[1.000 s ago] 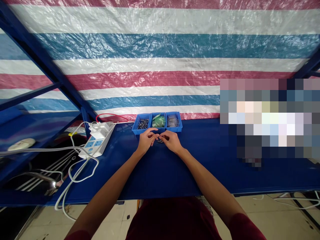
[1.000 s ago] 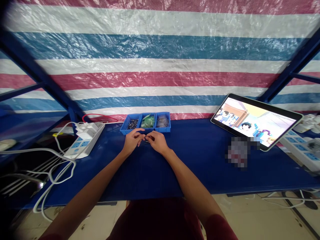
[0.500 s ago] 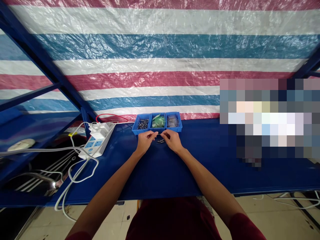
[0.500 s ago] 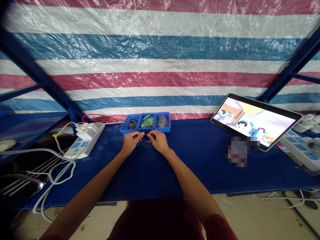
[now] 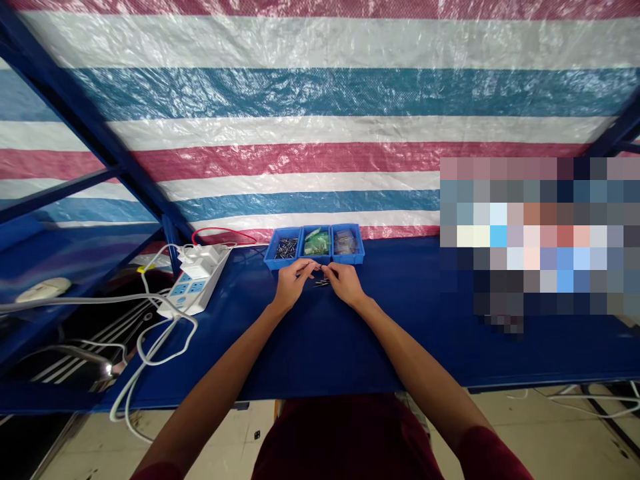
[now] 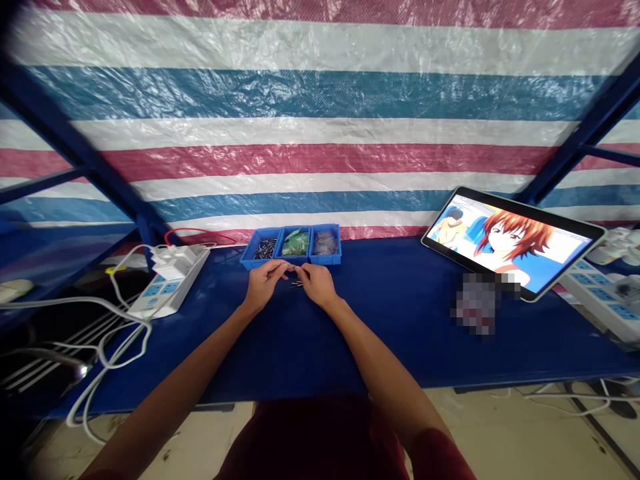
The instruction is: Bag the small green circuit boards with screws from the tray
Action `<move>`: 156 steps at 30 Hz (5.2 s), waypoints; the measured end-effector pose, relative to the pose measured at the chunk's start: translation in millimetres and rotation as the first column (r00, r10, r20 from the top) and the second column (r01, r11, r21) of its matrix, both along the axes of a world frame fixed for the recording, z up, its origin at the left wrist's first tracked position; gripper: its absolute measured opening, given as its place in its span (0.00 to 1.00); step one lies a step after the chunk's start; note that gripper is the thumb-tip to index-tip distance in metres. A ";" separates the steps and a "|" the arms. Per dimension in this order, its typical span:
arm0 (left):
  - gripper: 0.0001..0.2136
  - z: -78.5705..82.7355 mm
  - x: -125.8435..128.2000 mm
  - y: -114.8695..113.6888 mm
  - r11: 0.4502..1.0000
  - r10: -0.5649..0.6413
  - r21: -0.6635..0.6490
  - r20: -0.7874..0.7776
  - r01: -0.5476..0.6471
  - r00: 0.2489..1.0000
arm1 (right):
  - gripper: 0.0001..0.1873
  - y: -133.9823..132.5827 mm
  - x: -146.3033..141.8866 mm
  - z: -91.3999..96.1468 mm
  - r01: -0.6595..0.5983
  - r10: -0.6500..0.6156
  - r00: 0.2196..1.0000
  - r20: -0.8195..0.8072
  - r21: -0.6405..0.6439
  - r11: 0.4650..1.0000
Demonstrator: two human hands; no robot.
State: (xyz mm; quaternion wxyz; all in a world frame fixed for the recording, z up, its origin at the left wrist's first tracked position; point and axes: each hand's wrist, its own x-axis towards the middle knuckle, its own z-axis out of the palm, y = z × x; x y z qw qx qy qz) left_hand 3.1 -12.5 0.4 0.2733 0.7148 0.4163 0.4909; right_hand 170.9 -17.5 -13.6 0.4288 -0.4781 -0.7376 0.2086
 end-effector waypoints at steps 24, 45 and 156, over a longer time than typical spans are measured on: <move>0.12 -1.8 -6.0 4.2 0.904 0.108 0.426 -0.297 0.030 0.949 | 0.13 -2.1 0.6 4.2 0.043 -0.028 0.990 -0.137 0.105 0.994; 0.13 0.9 -5.2 -1.4 0.972 0.062 0.235 -0.154 -0.024 0.986 | 0.17 -6.8 0.6 8.2 -0.082 0.084 0.996 -0.030 0.050 0.995; 0.18 -25.1 -19.0 22.8 0.966 0.004 0.165 -0.779 0.198 0.627 | 0.09 9.3 9.3 -0.8 0.077 0.060 0.794 0.604 -0.198 0.977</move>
